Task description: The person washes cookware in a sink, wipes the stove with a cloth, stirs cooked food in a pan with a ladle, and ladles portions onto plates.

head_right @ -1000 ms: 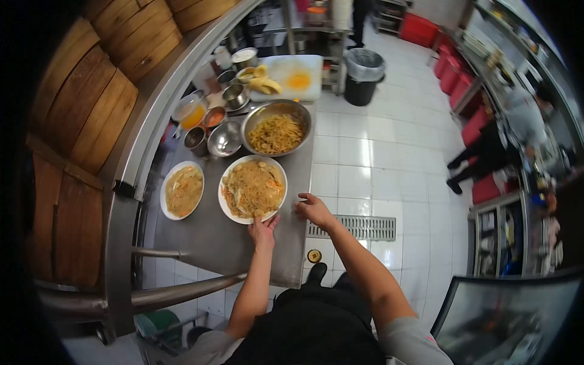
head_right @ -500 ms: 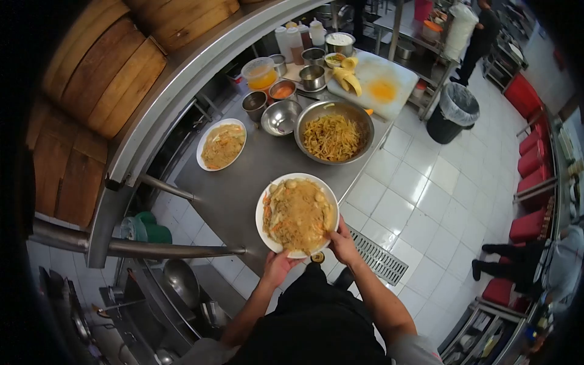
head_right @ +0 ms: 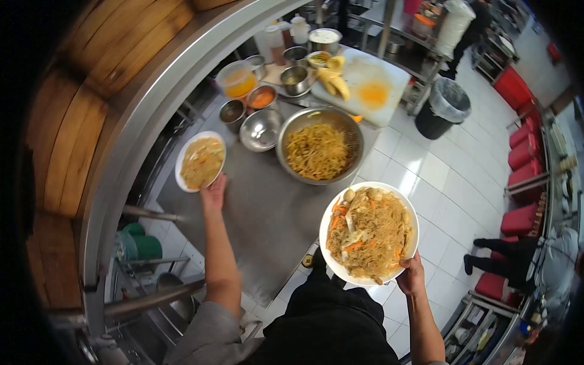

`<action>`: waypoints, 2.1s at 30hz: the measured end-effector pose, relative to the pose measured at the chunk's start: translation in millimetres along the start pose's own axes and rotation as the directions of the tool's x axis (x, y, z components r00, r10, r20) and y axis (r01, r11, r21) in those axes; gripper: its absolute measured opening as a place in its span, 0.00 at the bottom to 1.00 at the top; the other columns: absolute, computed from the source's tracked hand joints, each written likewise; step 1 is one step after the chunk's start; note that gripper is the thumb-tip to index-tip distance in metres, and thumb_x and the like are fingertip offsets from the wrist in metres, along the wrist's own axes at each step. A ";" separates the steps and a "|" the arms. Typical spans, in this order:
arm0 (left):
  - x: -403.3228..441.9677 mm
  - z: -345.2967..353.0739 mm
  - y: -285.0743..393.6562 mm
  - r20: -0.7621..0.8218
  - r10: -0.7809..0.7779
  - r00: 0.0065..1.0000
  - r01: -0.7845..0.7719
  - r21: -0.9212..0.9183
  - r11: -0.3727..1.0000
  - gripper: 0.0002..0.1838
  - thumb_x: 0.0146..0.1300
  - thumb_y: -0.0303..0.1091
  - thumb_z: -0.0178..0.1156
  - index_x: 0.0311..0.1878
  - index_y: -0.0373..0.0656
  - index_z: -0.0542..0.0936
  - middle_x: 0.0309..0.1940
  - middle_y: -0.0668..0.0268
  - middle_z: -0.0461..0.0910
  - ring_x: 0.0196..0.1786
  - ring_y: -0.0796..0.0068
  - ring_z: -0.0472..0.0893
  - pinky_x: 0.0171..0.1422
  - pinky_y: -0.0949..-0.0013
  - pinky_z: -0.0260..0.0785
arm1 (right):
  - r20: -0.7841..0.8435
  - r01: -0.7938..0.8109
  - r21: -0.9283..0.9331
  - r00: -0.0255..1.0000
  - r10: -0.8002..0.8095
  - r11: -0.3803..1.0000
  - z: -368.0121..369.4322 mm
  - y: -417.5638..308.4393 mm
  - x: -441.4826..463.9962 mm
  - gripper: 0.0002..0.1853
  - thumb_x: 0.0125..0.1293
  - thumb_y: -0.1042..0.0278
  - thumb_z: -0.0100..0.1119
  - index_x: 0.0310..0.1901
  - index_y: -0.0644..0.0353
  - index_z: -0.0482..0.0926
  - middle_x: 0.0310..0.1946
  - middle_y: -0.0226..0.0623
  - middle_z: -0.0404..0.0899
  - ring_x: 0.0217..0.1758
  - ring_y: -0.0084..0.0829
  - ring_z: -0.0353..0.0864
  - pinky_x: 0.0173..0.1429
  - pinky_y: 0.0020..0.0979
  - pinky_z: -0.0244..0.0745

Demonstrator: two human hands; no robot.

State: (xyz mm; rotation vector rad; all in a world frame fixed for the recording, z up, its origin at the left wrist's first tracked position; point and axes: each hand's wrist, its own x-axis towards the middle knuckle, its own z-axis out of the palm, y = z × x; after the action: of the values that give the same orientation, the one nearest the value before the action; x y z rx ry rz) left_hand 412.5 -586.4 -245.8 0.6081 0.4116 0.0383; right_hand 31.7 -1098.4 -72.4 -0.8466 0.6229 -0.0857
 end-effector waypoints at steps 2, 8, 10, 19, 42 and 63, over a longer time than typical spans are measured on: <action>24.4 -7.9 5.8 0.018 0.053 0.998 -0.054 0.063 0.997 0.28 0.68 0.31 0.54 0.67 0.28 0.62 0.62 0.42 0.71 0.68 0.43 0.71 0.76 0.42 0.65 | -0.068 0.069 -0.015 0.995 -0.070 0.997 -10.6 -12.5 -6.7 0.40 0.51 0.73 0.53 0.71 0.59 0.61 0.65 0.43 0.71 0.67 0.45 0.72 0.70 0.48 0.71; -20.2 -23.6 1.1 0.086 0.121 0.989 -0.129 0.104 0.986 0.36 0.58 0.26 0.59 0.71 0.31 0.60 0.66 0.47 0.70 0.69 0.47 0.71 0.76 0.44 0.66 | -0.138 0.236 0.050 0.964 -0.227 0.971 -57.4 -39.1 -20.6 0.42 0.52 0.70 0.59 0.72 0.60 0.58 0.68 0.43 0.67 0.70 0.45 0.69 0.73 0.46 0.67; -62.0 -27.1 -3.8 0.078 0.121 0.990 -0.131 0.151 0.980 0.37 0.59 0.26 0.59 0.72 0.32 0.59 0.67 0.48 0.69 0.70 0.47 0.70 0.76 0.44 0.65 | -0.164 0.268 0.048 0.952 -0.257 0.962 -88.7 -48.7 -26.2 0.43 0.53 0.69 0.60 0.73 0.59 0.57 0.69 0.43 0.66 0.72 0.45 0.67 0.75 0.47 0.66; -257.5 30.0 12.1 -0.025 0.066 0.998 -0.051 0.381 0.923 0.33 0.62 0.25 0.56 0.71 0.34 0.62 0.67 0.49 0.70 0.67 0.50 0.74 0.67 0.45 0.74 | -0.231 0.322 0.130 0.930 -0.287 0.938 -196.2 -118.7 -39.8 0.42 0.56 0.70 0.58 0.74 0.57 0.55 0.71 0.44 0.64 0.73 0.45 0.66 0.75 0.47 0.65; -260.7 503.5 -509.9 0.378 -0.750 0.543 0.291 0.753 0.590 0.31 0.61 0.27 0.54 0.69 0.29 0.65 0.65 0.50 0.73 0.65 0.53 0.77 0.66 0.47 0.73 | -0.489 0.624 0.304 0.750 -0.444 0.720 -460.8 -346.7 81.8 0.43 0.58 0.80 0.45 0.78 0.49 0.50 0.71 0.44 0.63 0.71 0.46 0.69 0.69 0.55 0.72; -393.3 966.6 -1205.7 0.387 -0.922 -0.033 0.327 0.876 0.356 0.28 0.66 0.25 0.49 0.69 0.27 0.63 0.65 0.45 0.73 0.61 0.48 0.79 0.61 0.46 0.79 | -0.783 0.880 0.267 0.435 -0.445 0.392 -824.6 -683.8 242.7 0.41 0.59 0.81 0.42 0.76 0.48 0.50 0.71 0.45 0.62 0.70 0.52 0.70 0.61 0.60 0.78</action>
State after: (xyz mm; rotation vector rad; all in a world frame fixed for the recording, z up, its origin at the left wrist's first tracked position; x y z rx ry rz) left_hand 322.9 -2167.9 -63.0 0.8371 -0.4824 -1.5154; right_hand -104.3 -2187.8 -104.8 -0.2832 0.6997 -1.4093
